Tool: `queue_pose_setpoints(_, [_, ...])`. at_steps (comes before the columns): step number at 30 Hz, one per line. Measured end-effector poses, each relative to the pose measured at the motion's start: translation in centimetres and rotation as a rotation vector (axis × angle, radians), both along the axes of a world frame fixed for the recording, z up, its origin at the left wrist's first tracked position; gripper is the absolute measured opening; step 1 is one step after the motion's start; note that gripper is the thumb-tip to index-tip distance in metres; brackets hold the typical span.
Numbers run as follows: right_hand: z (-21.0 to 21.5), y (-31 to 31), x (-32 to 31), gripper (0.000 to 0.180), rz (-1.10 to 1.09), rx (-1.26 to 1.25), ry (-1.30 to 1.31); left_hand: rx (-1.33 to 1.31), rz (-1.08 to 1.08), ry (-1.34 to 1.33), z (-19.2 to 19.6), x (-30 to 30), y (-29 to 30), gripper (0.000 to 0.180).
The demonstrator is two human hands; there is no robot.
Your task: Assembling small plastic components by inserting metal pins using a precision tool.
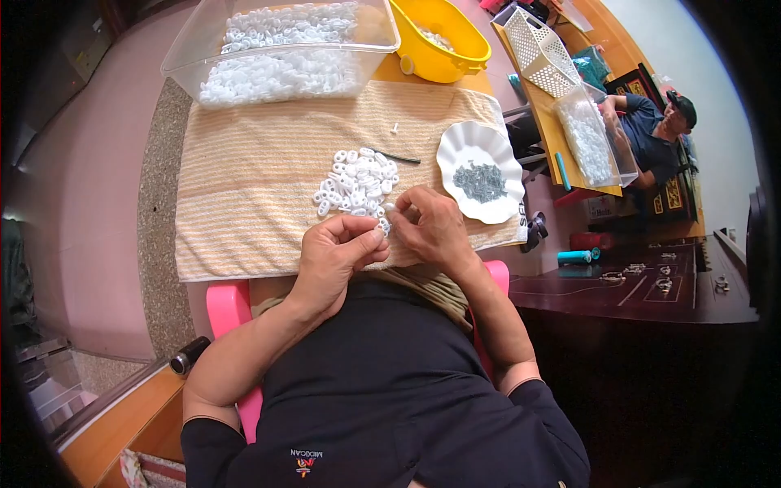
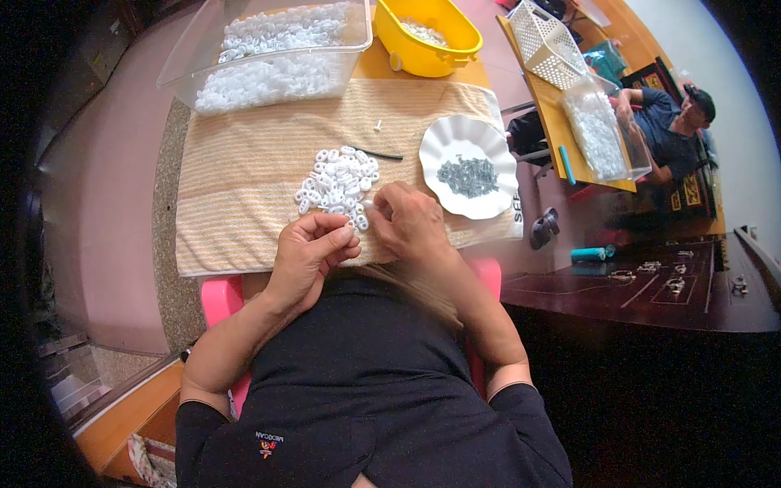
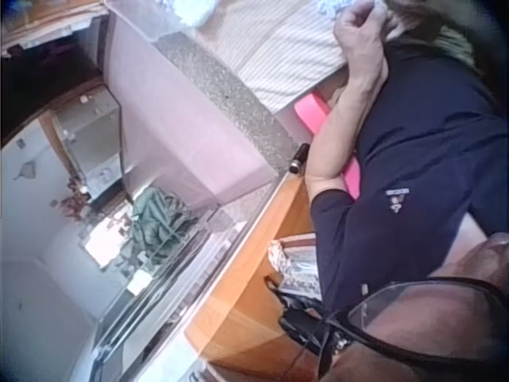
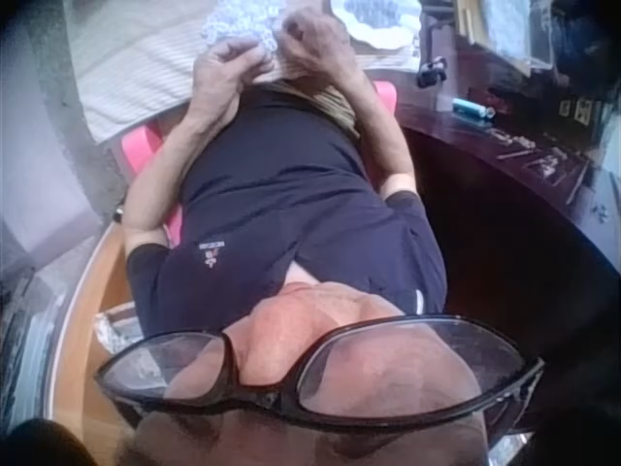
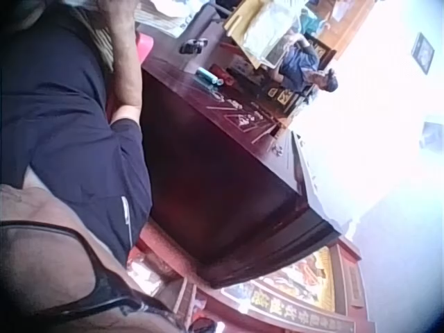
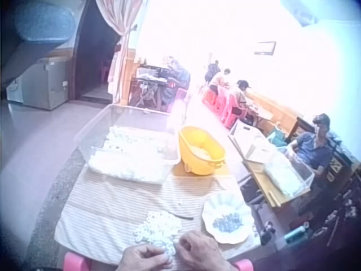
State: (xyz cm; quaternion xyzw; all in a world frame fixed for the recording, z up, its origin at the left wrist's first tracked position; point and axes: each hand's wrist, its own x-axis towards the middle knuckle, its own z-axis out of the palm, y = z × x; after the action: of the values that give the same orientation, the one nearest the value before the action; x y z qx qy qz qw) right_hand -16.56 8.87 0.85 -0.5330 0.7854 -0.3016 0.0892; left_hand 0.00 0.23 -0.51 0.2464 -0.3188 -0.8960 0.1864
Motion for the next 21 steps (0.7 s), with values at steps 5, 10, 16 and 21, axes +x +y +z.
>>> queue_pose_setpoints(5, [0.0,0.3,-0.6,0.011,0.059,-0.068,-0.021,-0.003,-0.006,-0.004,0.0,0.0,-0.1,0.012])
queue_pose_setpoints(10, [1.3,0.9,-1.4,0.01,0.112,-0.064,0.071,-0.002,0.007,-0.018,0.2,0.0,0.0,0.012])
queue_pose_setpoints(16, [1.1,0.6,-1.7,0.012,0.171,0.012,0.144,0.003,0.003,-0.018,0.1,0.0,0.0,0.013])
queue_pose_setpoints(21, [0.7,0.4,-1.6,0.012,0.166,0.03,0.168,0.001,0.001,-0.018,0.1,0.0,-0.1,0.013])
